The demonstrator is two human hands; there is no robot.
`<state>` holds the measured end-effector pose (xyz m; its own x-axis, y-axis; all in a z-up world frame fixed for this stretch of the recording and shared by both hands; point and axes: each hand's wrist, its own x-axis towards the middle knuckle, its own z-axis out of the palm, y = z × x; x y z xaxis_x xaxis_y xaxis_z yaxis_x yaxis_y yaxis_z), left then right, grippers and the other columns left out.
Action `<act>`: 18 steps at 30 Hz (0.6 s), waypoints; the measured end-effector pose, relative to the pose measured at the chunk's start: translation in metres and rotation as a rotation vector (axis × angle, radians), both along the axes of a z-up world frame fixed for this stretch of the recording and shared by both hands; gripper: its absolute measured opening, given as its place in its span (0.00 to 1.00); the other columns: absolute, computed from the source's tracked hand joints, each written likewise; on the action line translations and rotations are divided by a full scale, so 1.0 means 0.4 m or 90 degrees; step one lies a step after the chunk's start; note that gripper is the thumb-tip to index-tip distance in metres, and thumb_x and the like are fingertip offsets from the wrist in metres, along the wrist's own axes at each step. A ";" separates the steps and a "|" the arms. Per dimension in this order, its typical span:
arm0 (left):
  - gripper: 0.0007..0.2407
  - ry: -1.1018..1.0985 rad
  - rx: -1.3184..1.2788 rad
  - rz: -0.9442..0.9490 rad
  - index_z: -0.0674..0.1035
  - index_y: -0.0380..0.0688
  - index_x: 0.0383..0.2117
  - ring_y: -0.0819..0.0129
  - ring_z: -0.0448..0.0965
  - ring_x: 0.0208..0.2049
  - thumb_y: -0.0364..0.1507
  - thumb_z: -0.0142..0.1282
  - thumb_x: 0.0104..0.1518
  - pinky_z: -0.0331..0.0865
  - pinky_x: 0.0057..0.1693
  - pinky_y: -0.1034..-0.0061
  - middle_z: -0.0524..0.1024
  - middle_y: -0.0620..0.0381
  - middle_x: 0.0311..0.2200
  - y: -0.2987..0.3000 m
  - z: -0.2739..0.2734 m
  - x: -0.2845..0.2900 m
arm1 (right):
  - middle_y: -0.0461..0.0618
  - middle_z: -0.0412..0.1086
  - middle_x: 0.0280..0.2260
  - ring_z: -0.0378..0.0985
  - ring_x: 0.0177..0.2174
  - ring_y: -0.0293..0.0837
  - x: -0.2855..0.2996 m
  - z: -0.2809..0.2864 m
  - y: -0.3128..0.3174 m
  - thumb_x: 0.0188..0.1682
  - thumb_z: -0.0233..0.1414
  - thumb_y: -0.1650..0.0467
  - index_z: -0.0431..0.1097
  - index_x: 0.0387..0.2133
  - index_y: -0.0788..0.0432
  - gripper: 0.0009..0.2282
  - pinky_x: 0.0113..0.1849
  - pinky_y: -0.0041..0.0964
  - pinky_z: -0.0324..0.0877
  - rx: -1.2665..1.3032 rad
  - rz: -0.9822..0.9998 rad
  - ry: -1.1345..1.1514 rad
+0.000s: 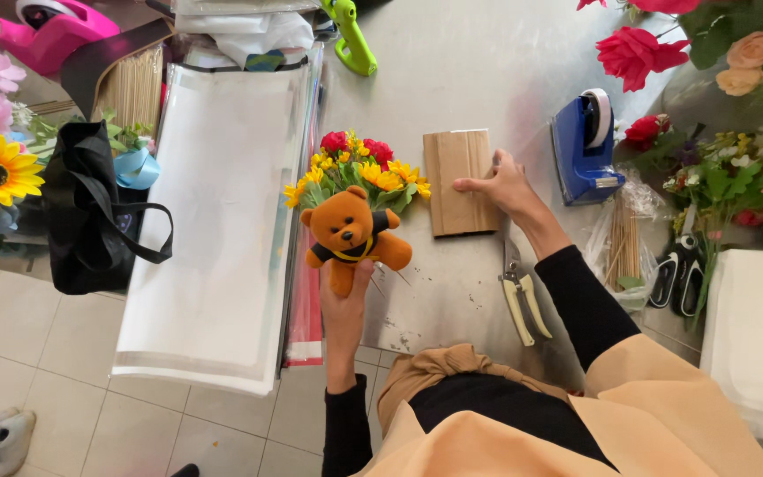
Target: The person attaches wooden sticks to a small teddy bear and a sunflower by hand before placing them into a small cardboard box.
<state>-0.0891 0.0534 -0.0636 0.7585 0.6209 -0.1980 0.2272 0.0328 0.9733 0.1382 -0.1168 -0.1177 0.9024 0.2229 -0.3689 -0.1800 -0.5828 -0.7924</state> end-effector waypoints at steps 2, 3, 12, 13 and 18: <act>0.19 0.001 0.000 0.008 0.71 0.49 0.48 0.73 0.73 0.38 0.42 0.55 0.53 0.66 0.50 0.70 0.74 0.59 0.36 0.002 0.000 0.001 | 0.69 0.64 0.45 0.67 0.48 0.60 0.007 -0.018 0.000 0.24 0.68 0.58 0.56 0.52 0.67 0.43 0.49 0.47 0.61 0.016 -0.003 -0.002; 0.19 0.006 0.003 0.009 0.71 0.49 0.47 0.74 0.72 0.36 0.42 0.55 0.53 0.66 0.49 0.72 0.73 0.60 0.33 0.002 -0.001 -0.002 | 0.66 0.67 0.42 0.70 0.45 0.57 0.004 -0.031 -0.003 0.23 0.68 0.60 0.62 0.49 0.66 0.39 0.46 0.43 0.64 0.035 -0.012 -0.001; 0.12 -0.154 -0.115 0.120 0.72 0.49 0.45 0.77 0.74 0.37 0.33 0.54 0.55 0.74 0.47 0.76 0.73 0.62 0.39 0.026 -0.004 0.011 | 0.66 0.54 0.53 0.59 0.52 0.64 -0.091 -0.004 -0.037 0.30 0.65 0.60 0.38 0.58 0.48 0.45 0.54 0.53 0.52 0.027 0.061 0.000; 0.12 -0.155 -0.113 0.121 0.72 0.49 0.45 0.77 0.74 0.37 0.33 0.54 0.55 0.74 0.47 0.76 0.73 0.62 0.39 0.025 0.019 0.009 | 0.66 0.54 0.53 0.59 0.52 0.64 -0.087 -0.011 -0.033 0.30 0.65 0.60 0.38 0.58 0.48 0.45 0.54 0.53 0.52 0.029 0.064 -0.001; 0.25 -0.047 -0.367 -0.025 0.65 0.36 0.49 0.61 0.73 0.41 0.40 0.54 0.50 0.74 0.46 0.64 0.70 0.48 0.42 -0.021 -0.055 0.018 | 0.55 0.59 0.45 0.60 0.50 0.53 -0.050 -0.113 -0.034 0.39 0.52 0.45 0.58 0.53 0.55 0.36 0.52 0.44 0.50 -0.084 0.016 -0.134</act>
